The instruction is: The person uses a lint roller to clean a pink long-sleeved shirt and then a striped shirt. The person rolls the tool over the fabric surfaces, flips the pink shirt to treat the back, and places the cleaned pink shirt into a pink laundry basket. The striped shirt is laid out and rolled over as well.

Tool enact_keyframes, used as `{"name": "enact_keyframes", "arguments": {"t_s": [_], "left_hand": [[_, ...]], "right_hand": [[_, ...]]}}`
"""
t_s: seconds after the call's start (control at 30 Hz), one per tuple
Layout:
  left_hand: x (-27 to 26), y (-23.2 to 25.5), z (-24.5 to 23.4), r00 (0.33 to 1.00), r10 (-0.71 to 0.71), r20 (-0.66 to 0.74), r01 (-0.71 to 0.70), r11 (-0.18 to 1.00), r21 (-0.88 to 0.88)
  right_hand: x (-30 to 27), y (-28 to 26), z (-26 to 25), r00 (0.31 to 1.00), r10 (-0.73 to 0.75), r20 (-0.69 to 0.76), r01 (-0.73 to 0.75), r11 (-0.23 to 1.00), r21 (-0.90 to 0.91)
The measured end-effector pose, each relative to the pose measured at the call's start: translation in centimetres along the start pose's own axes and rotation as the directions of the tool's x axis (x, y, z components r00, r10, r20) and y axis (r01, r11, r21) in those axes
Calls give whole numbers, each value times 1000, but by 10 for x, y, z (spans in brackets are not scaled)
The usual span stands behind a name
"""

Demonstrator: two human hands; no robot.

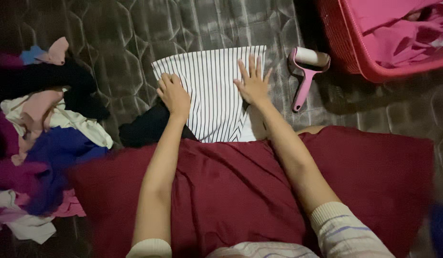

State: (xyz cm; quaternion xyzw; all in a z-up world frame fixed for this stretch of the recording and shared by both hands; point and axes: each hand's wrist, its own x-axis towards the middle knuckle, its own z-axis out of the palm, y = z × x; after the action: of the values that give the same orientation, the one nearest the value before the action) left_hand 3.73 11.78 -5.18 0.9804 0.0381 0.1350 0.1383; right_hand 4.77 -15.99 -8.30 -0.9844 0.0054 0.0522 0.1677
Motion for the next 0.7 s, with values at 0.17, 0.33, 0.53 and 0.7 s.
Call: {"name": "enact_keyframes", "arguments": {"t_s": [0.17,0.33,0.53,0.7], "left_hand": [[0,-5,2,946,-242,214,252,968,-19],[-5,-11,2,975,-101,197,101,995,11],[-10,-25,15,943,-238,231,234,971,45],[-17,-52,30,908,-346,238,299,930,212]], "right_hand": [[-1,25,-9,992,114,62,-113,993,-27],[-5,37,-20,985,161,-65,-162,987,-12],[-19,62,-35,875,77,-479,-20,992,123],[-24,86,-48,538,535,-651,-523,818,240]]}}
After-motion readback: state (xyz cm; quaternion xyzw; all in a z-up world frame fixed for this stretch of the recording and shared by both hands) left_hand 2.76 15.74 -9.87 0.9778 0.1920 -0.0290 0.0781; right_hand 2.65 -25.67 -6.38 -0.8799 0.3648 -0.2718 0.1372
